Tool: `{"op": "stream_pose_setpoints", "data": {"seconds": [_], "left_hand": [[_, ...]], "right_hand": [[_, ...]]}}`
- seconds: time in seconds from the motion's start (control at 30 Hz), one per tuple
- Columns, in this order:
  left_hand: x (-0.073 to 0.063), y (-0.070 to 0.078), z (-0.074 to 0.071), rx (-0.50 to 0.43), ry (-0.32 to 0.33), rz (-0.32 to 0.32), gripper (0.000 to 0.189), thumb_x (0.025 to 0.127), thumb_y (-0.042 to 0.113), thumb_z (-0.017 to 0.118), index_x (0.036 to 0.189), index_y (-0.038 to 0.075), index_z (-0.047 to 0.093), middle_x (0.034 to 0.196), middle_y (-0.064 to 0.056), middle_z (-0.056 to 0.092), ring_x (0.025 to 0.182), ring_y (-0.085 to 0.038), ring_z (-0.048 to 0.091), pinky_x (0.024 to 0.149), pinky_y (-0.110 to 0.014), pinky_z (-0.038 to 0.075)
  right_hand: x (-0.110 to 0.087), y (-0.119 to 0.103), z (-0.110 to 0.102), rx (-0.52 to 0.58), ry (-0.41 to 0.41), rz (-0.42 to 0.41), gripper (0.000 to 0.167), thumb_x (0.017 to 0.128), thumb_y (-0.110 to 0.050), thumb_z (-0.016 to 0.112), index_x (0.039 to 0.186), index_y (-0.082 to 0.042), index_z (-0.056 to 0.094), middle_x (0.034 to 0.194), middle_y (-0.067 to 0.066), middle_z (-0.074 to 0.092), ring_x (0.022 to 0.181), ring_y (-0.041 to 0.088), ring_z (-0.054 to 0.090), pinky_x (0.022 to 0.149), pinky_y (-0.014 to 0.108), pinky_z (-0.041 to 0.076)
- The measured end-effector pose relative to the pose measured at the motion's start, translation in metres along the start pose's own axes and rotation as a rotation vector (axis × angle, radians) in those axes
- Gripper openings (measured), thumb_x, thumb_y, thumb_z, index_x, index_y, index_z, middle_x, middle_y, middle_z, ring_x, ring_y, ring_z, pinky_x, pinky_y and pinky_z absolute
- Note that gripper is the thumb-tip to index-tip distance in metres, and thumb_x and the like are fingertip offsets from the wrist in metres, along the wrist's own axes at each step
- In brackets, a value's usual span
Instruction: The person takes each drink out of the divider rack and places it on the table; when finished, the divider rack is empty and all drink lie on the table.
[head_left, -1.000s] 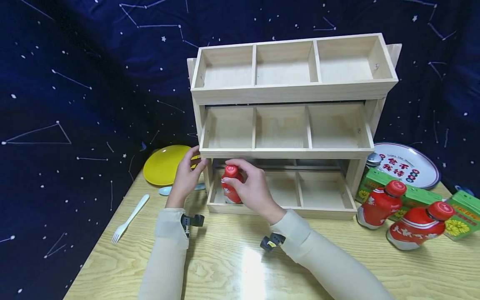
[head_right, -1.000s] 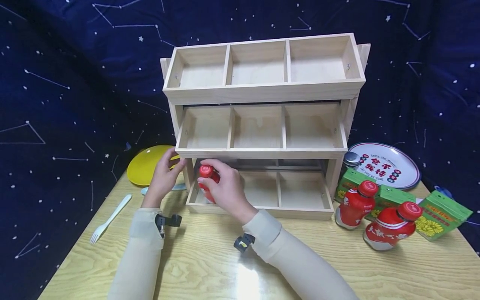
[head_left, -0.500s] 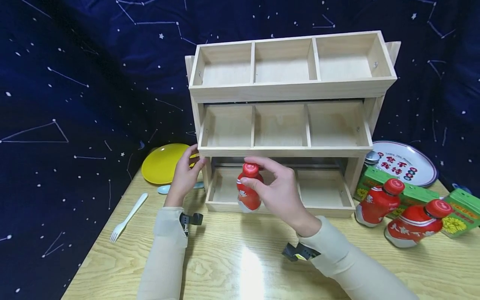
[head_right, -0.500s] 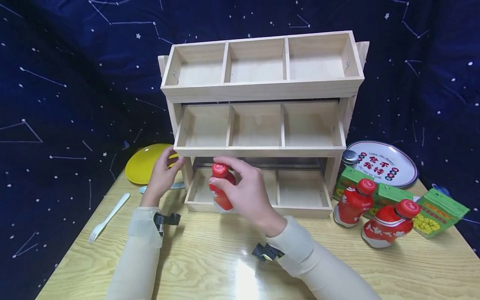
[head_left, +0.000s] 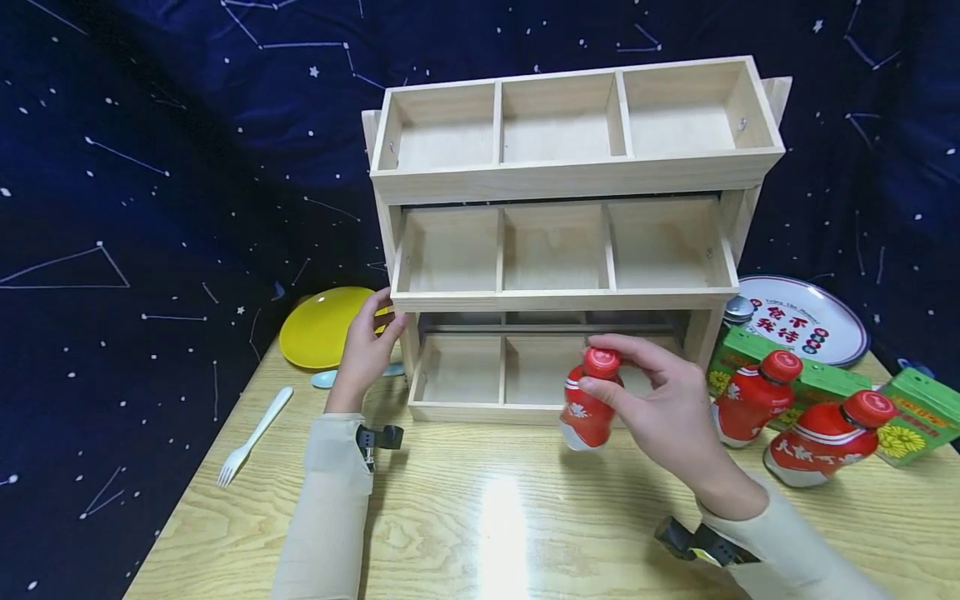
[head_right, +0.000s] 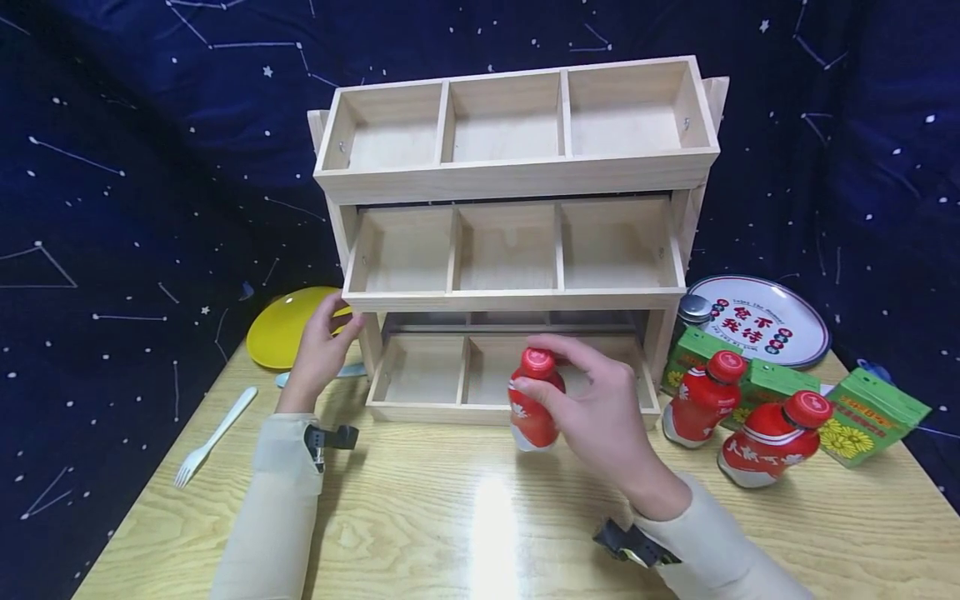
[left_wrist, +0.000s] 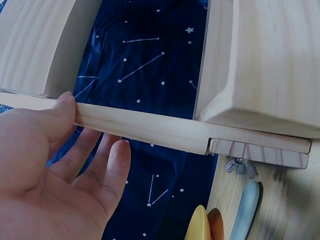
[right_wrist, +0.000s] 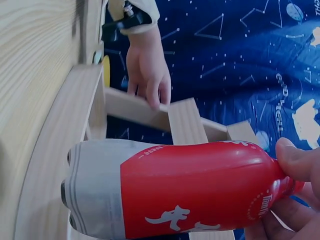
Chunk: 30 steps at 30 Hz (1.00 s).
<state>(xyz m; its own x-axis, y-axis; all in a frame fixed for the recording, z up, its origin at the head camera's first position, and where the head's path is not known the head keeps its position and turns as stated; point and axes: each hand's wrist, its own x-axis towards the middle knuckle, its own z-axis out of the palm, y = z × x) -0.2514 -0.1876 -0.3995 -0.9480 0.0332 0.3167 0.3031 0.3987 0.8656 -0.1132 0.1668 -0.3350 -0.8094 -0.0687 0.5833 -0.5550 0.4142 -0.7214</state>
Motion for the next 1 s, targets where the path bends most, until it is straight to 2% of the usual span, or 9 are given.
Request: {"op": "stream_pose_setpoints", "data": {"seconds": [0.17,0.23,0.37,0.47,0.5,0.6,0.63,0.77,1.0], "left_hand": [[0.001,-0.001,0.000,0.000,-0.006,-0.007,0.050,0.100,0.022,0.060,0.147,0.016,0.044,0.139,-0.015,0.050,0.123,-0.034,0.054,0.101,-0.049,0.047],[0.001,-0.002,0.001,0.000,-0.008,-0.007,0.050,0.100,0.022,0.060,0.147,0.016,0.043,0.140,-0.015,0.050,0.124,-0.034,0.054,0.102,-0.049,0.046],[0.001,-0.001,0.001,0.009,-0.010,-0.007,0.051,0.100,0.023,0.060,0.147,0.017,0.043,0.141,-0.014,0.049,0.124,-0.033,0.054,0.102,-0.050,0.046],[0.000,0.000,0.001,0.017,-0.011,-0.010,0.051,0.100,0.024,0.060,0.147,0.017,0.043,0.141,-0.013,0.050,0.125,-0.034,0.053,0.103,-0.050,0.045],[0.000,0.000,0.001,0.018,-0.011,-0.008,0.051,0.100,0.023,0.060,0.148,0.016,0.043,0.140,-0.014,0.050,0.124,-0.034,0.053,0.102,-0.050,0.045],[0.000,0.000,0.001,0.012,-0.010,-0.008,0.051,0.100,0.022,0.059,0.148,0.016,0.043,0.140,-0.015,0.049,0.124,-0.036,0.053,0.103,-0.050,0.045],[-0.001,0.005,0.001,0.014,-0.013,-0.011,0.051,0.101,0.020,0.059,0.148,0.014,0.042,0.141,-0.016,0.049,0.125,-0.037,0.052,0.103,-0.051,0.044],[-0.002,0.007,0.002,0.008,-0.013,-0.026,0.051,0.101,0.017,0.058,0.148,0.012,0.041,0.141,-0.018,0.048,0.125,-0.039,0.052,0.103,-0.052,0.044],[0.000,0.001,0.002,0.005,-0.006,-0.011,0.050,0.100,0.023,0.060,0.146,0.016,0.044,0.138,-0.014,0.051,0.123,-0.035,0.054,0.101,-0.052,0.046]], "right_hand": [[-0.016,0.011,-0.025,-0.075,0.037,0.050,0.052,0.072,0.007,0.084,0.119,-0.009,0.071,0.111,0.007,0.071,0.099,0.004,0.063,0.084,0.012,0.050],[-0.022,0.016,-0.034,-0.095,0.056,0.071,0.052,0.071,0.008,0.085,0.119,-0.009,0.071,0.110,0.005,0.071,0.098,0.004,0.063,0.079,0.011,0.051],[-0.033,0.027,-0.047,-0.169,0.094,0.107,0.052,0.070,0.006,0.086,0.117,-0.011,0.072,0.106,-0.007,0.070,0.089,0.003,0.061,0.060,0.009,0.044],[-0.039,0.034,-0.054,-0.215,0.103,0.130,0.051,0.071,0.005,0.086,0.118,-0.010,0.072,0.105,-0.015,0.068,0.088,0.000,0.061,0.063,0.007,0.043],[-0.041,0.036,-0.056,-0.218,0.103,0.140,0.051,0.072,0.004,0.085,0.118,-0.009,0.071,0.106,-0.015,0.068,0.090,-0.001,0.061,0.069,0.005,0.044],[-0.046,0.042,-0.059,-0.221,0.106,0.162,0.050,0.073,0.004,0.085,0.120,-0.009,0.070,0.108,-0.014,0.068,0.094,-0.003,0.062,0.077,0.006,0.048],[-0.047,0.043,-0.060,-0.219,0.107,0.172,0.050,0.074,0.003,0.085,0.120,-0.009,0.070,0.109,-0.013,0.068,0.095,-0.003,0.062,0.078,0.006,0.048],[-0.051,0.050,-0.062,-0.202,0.105,0.196,0.050,0.074,0.003,0.084,0.121,-0.009,0.070,0.111,-0.013,0.068,0.096,-0.003,0.061,0.079,0.006,0.048],[-0.052,0.058,-0.062,-0.231,0.067,0.202,0.049,0.076,-0.003,0.085,0.121,-0.011,0.069,0.112,-0.001,0.068,0.097,-0.004,0.060,0.083,0.004,0.044]]}}
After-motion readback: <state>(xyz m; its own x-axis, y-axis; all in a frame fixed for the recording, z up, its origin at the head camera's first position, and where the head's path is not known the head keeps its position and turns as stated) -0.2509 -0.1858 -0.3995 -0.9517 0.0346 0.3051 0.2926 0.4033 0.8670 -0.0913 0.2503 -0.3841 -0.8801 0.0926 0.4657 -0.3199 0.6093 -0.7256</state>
